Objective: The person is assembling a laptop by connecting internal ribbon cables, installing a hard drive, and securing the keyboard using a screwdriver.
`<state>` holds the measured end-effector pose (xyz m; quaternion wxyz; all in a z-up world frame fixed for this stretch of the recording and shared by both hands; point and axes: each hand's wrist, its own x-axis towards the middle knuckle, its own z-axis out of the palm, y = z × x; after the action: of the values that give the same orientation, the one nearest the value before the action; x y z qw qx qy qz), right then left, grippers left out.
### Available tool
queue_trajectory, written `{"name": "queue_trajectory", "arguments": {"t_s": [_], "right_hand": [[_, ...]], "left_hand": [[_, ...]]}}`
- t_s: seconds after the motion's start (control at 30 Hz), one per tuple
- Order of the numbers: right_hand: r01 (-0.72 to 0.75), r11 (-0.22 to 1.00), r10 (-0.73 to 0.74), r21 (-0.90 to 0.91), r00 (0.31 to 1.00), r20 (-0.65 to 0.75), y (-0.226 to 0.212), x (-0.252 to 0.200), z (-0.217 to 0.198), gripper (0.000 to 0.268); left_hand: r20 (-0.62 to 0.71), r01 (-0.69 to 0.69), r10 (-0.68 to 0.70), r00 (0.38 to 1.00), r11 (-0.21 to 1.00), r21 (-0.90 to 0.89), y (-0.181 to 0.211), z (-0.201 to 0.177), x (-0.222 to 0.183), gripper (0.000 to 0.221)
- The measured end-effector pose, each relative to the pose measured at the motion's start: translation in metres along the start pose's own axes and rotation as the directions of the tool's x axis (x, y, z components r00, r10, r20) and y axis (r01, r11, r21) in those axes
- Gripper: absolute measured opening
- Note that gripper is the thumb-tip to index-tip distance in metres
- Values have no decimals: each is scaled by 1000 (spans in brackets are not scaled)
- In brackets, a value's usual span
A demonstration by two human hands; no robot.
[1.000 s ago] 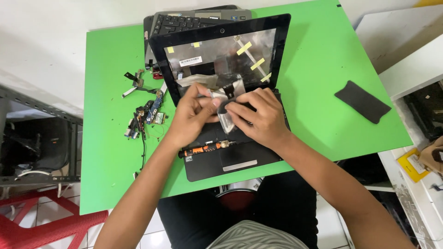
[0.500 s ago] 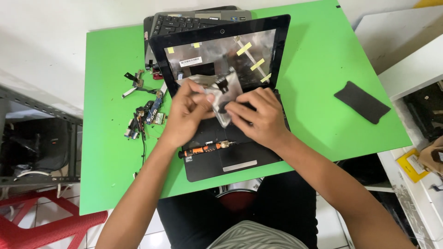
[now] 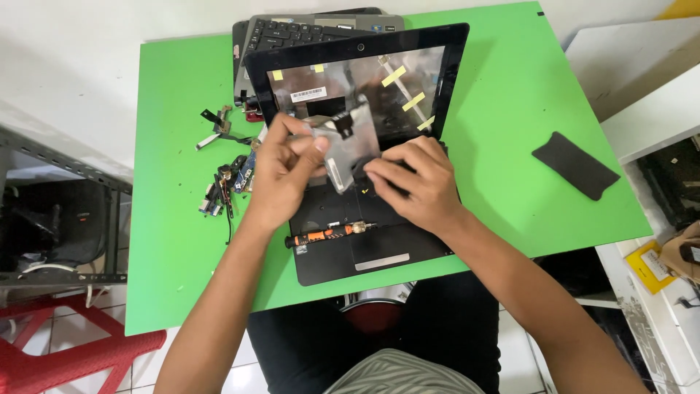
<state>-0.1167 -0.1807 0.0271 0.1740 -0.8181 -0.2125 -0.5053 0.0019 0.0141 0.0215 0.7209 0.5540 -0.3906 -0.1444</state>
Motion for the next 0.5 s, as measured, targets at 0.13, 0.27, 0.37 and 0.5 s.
{"name": "queue_trajectory", "arguments": {"t_s": [0.13,0.27,0.37,0.5], "right_hand": [[-65,998,65,4,998,-18,10,-2,-2,6],[-91,996,91,7,994,-52,9,1,-3,7],[-65,998,64,11,998,8,6,1,-1,6],[-63,997,61,35,997,49,-1,5,0,9]], "left_hand": [[17,77,-76,997,996,-51,-21,8,-2,21],[46,102,-99,994,993,-60,-18,12,-2,20],[-24,78,-79,997,996,-37,-1,7,1,19],[-84,60,-64,994,997,-52,-33,-22,4,16]]}}
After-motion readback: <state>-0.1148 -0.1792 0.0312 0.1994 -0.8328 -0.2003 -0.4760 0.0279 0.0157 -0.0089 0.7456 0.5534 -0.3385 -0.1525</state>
